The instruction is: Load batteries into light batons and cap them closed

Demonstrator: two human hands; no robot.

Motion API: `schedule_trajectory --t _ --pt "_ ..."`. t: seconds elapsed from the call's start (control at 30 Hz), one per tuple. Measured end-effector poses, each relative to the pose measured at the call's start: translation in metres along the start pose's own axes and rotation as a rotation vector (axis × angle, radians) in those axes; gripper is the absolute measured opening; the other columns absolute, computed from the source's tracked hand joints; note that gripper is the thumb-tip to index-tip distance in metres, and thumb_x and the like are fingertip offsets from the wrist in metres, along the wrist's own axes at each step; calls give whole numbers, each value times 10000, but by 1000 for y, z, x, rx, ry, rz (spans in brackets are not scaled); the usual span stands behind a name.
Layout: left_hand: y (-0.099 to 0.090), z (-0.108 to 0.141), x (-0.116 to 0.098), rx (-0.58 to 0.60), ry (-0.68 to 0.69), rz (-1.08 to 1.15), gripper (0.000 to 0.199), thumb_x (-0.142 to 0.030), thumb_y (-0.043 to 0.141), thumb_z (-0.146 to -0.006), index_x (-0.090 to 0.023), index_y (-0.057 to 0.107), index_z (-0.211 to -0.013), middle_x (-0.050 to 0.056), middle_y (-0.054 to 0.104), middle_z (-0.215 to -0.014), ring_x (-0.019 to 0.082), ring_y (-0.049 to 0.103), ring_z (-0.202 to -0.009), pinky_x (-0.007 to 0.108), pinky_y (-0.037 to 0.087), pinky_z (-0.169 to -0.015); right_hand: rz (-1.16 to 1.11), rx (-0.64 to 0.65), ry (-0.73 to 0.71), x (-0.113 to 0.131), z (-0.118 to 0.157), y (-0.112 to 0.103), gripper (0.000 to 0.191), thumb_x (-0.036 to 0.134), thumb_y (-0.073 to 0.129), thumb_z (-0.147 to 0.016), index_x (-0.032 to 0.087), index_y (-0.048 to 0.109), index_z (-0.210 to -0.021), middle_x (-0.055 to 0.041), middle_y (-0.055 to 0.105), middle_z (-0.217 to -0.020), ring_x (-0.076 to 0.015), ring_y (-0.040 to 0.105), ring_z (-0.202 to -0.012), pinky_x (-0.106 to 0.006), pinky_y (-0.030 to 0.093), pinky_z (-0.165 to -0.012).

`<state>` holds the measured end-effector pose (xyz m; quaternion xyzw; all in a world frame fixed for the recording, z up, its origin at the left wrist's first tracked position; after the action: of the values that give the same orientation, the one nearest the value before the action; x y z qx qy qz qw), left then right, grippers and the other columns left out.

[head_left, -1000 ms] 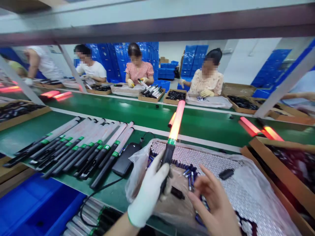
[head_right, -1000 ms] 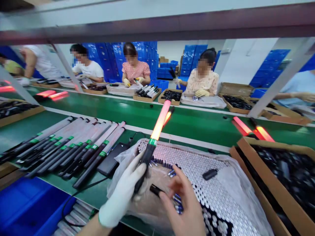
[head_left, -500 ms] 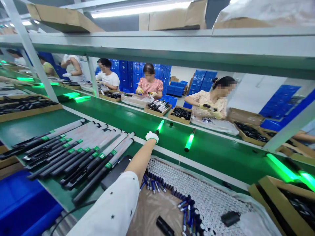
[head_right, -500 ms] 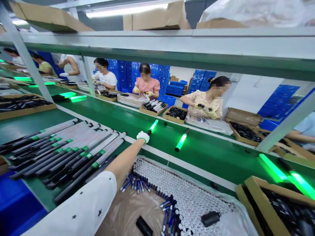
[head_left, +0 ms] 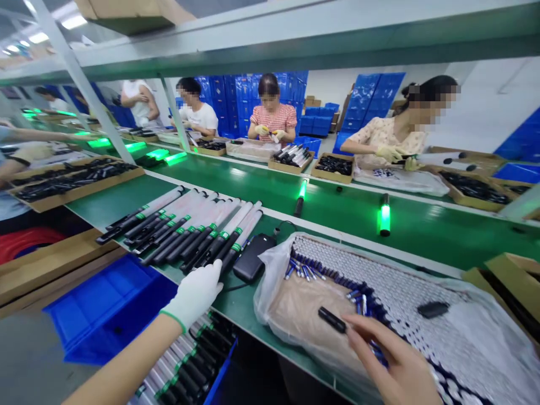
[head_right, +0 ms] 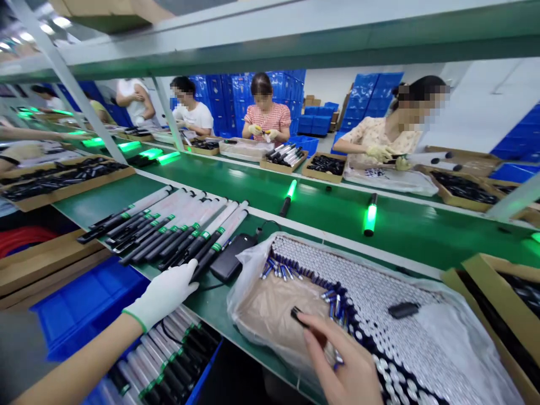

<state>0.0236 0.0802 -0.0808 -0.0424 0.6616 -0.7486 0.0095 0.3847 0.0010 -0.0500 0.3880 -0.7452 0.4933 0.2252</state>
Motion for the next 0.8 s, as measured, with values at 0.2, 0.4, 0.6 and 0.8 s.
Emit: schedule_trajectory --t 0.2,0.4,0.6,0.8 --pt "-1 -6 -23 -61 -61 5 324 -241 375 -888 -70 496 -1135 152 651 -907 307 678 -827 359 491 -672 105 -26 18 19 -16 4 243 331 517 -915 228 720 -998 -24 731 -931 -117 655 -681 -216 547 -663" --pt "-10 1 -26 -158 -79 47 555 -280 244 -942 -132 279 -1476 173 578 -1084 319 674 -812 386 481 -667 388 328 149 -26 -24 32 271 202 492 -902 210 723 -1044 -47 712 -1069 -197 667 -961 -335 524 -887" --pt "-30 27 -5 -220 -166 420 552 -403 377 -936 -226 321 -1456 119 653 -1022 300 672 -858 362 480 -725 545 457 63 -22 -59 83 299 178 486 -915 172 668 -1152 -99 669 -1137 -217 613 -1096 -325 465 -974" --pt "-13 47 -54 -63 22 1666 388 -474 608 -840 -233 514 -1129 24 639 -887 160 603 -636 265 486 -567 548 495 46 -27 -95 123 242 116 470 -908 127 658 -1059 -127 654 -1078 -203 613 -1041 -302 441 -962"
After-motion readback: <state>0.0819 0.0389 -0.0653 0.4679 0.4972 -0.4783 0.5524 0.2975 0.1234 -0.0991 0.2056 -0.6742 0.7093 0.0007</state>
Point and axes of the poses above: each hand's wrist, its own z-axis away from the middle knuckle, its own y-axis out of the palm, x = y × z, the point moved 8 cm from there along -z, towards the middle knuckle
